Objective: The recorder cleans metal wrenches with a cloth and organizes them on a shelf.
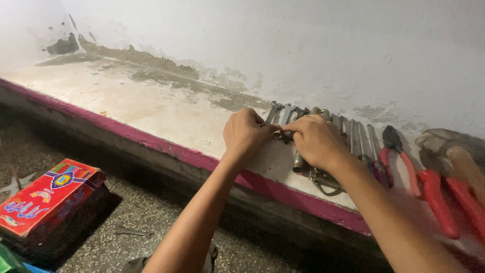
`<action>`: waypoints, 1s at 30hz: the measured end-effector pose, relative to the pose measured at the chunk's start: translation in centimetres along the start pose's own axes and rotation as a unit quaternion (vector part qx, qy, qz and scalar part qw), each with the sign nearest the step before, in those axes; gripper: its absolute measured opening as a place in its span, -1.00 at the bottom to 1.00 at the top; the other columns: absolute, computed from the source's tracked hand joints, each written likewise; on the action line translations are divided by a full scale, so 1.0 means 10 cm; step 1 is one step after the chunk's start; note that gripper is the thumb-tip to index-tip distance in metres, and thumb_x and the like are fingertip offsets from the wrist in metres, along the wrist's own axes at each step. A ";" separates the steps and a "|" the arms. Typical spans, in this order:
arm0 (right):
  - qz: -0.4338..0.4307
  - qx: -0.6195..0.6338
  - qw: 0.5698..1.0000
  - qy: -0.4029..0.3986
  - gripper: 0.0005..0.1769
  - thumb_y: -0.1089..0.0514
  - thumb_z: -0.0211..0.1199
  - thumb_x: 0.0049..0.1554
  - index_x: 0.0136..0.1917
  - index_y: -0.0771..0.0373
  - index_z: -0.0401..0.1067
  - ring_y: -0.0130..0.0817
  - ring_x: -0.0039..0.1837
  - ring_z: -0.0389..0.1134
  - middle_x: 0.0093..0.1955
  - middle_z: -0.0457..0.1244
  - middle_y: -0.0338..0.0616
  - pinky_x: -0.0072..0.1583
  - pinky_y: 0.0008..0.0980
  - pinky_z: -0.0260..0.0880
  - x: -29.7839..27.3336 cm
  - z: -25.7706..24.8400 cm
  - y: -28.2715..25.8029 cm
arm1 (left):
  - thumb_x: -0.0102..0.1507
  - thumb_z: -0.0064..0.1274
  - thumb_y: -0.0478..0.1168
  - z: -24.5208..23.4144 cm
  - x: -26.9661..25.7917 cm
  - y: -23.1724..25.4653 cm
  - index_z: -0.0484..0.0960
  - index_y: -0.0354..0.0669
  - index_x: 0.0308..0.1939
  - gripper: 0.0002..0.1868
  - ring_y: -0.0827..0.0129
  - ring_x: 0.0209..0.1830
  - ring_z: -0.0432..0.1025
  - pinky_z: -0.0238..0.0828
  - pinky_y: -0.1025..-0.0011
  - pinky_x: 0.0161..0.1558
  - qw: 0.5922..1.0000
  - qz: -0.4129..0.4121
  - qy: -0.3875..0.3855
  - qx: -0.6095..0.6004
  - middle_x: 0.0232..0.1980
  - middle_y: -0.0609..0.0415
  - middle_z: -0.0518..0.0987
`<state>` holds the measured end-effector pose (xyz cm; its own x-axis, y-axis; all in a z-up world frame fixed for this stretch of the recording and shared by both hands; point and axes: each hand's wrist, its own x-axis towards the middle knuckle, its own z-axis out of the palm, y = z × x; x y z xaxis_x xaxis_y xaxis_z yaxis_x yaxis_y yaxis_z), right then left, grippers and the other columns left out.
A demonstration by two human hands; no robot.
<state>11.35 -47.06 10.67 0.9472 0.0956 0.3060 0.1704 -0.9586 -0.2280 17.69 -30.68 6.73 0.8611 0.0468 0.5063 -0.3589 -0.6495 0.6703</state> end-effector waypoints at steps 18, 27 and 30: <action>-0.025 -0.002 0.999 0.026 -0.61 0.21 0.02 0.17 0.12 0.01 0.61 -0.15 0.31 0.35 0.19 0.39 -0.12 0.36 -0.09 0.30 0.00 0.02 0.05 | 0.19 0.34 0.15 -0.16 0.02 0.08 0.73 -0.30 -0.54 -0.47 -0.02 -0.48 0.51 0.38 0.13 -0.30 0.996 -0.056 -0.065 -0.010 -0.51 -0.25 0.61; -0.015 0.013 1.000 0.019 -0.61 0.20 0.02 0.17 0.12 0.01 0.62 -0.20 0.32 0.35 0.21 0.40 -0.17 0.39 -0.11 0.29 0.03 0.03 0.04 | -0.01 0.45 0.07 0.00 0.08 -0.02 0.75 -0.28 -0.47 -0.56 0.05 -0.49 0.54 0.42 0.15 -0.37 0.999 0.014 0.005 -0.043 -0.53 -0.16 0.62; -0.018 0.012 0.999 0.023 -0.61 0.20 0.03 0.17 0.12 0.00 0.62 -0.20 0.33 0.35 0.21 0.40 -0.18 0.40 -0.10 0.28 0.02 0.02 0.05 | 0.02 0.42 0.03 0.10 0.12 -0.13 0.76 -0.28 -0.44 -0.60 0.04 -0.48 0.58 0.47 0.19 -0.33 0.999 0.035 -0.033 -0.020 -0.49 -0.18 0.63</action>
<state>11.73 -47.43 10.43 0.9268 0.1178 0.3567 0.2119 -0.9480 -0.2375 19.55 -30.51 5.98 0.8549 -0.0486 0.5165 -0.4317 -0.6188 0.6563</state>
